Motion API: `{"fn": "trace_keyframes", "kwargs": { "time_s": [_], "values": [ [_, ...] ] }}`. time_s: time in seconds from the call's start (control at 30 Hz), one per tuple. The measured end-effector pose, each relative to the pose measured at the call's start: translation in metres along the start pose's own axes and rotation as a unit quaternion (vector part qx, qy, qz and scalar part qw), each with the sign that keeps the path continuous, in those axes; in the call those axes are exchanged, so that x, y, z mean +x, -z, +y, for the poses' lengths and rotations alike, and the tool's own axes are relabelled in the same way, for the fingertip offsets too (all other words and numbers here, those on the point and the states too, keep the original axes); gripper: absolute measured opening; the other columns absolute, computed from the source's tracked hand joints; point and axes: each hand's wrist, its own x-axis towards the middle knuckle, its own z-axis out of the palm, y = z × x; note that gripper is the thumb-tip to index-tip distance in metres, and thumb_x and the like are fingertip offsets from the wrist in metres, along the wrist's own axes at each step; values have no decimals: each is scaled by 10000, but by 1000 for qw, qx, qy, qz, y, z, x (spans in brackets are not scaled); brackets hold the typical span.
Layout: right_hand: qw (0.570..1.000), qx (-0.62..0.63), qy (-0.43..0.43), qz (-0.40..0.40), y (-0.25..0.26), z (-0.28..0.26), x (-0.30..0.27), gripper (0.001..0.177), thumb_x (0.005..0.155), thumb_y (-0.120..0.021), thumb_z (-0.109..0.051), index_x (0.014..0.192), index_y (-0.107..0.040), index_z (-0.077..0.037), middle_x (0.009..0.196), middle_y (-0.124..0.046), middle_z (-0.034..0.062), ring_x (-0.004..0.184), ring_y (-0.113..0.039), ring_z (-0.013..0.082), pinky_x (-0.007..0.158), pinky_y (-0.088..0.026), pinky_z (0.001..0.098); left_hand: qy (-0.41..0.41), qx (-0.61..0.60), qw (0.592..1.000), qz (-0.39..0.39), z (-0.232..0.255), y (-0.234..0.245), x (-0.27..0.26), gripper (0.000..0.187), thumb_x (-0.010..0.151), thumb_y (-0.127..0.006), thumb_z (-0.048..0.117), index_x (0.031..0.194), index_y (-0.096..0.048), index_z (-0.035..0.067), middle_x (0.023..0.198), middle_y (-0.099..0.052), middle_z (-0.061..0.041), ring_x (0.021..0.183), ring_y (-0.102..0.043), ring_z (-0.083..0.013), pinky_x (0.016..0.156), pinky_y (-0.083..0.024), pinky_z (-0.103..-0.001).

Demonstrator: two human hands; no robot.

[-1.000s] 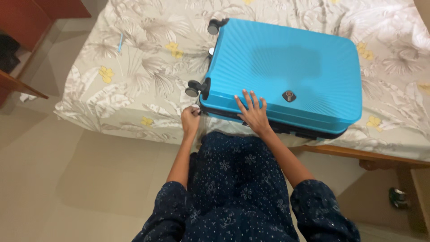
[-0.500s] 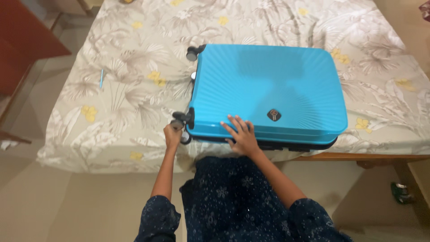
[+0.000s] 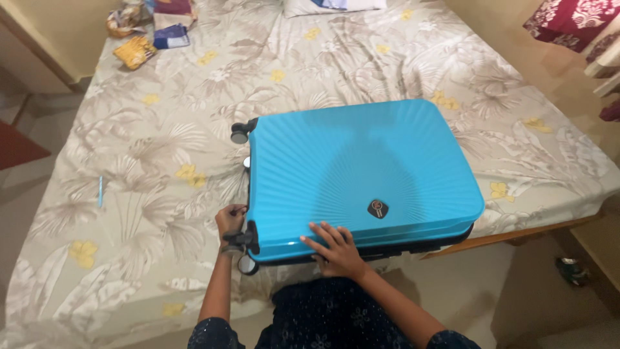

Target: The person packs folded clothes into a suitcase, secures them with straps, closes the suitcase, then reopens it and removes several folded garments, placing them on the bed.

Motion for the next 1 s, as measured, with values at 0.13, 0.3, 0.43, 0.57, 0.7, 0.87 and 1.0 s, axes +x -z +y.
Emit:
{"fn": "trace_keyframes", "kwargs": {
  "time_s": [0.13,0.3,0.43,0.57,0.7,0.87,1.0],
  "values": [
    [1000,5,-15,-9,2,-5,2,675,875,-686,-303,1529,-517,-323,1636,-400,43,1524,-301,236,1265,-79,458,-52,1,999,-14,-5,-3,27,104,843,-756,29,933,-809,29,837,-785,-134,707,-746,-163,682,-569,-294],
    [999,13,-31,-33,5,-6,3,689,860,-696,-250,1522,-524,-332,1637,-407,31,1531,-291,226,1262,-87,445,-69,23,997,-26,-13,-21,80,105,822,-755,31,915,-805,28,824,-772,-148,688,-742,-183,667,-564,-310],
    [999,-1,-28,-28,1,-4,-1,667,909,-673,-191,1540,-506,-326,1647,-394,26,1548,-281,218,1267,-71,449,-100,58,993,-37,-22,-44,135,160,825,-680,1,909,-813,28,820,-755,-173,696,-743,-227,661,-551,-350],
    [997,-14,-26,-65,-11,-2,-14,728,877,-622,-131,1554,-466,-347,1649,-374,18,1544,-269,224,1254,-45,475,-104,75,990,-52,-27,-66,189,128,772,-712,23,847,-815,36,795,-759,-166,699,-748,-260,689,-572,-362],
    [994,-46,-26,-95,-31,1,-48,717,905,-593,-168,1572,-422,-369,1656,-330,6,1556,-175,241,1247,19,511,-114,101,986,-75,-32,-88,223,181,745,-674,-6,848,-815,40,806,-758,-177,730,-761,-274,713,-590,-372],
    [993,-70,-92,2,-72,-7,-97,586,1005,-600,-494,1553,-430,-379,1665,-296,-4,1597,-55,256,1261,20,564,-124,84,987,-57,-38,-99,247,109,749,-728,23,845,-780,21,805,-746,-195,742,-757,-305,704,-588,-397],
    [985,-116,-114,58,-104,-2,-127,587,960,-625,-654,1477,-493,-409,1636,-348,-1,1599,-97,302,1257,-93,586,-168,149,974,-16,-40,-104,269,77,848,-736,29,892,-798,27,824,-738,-212,776,-744,-340,701,-578,-415]
  ]
}}
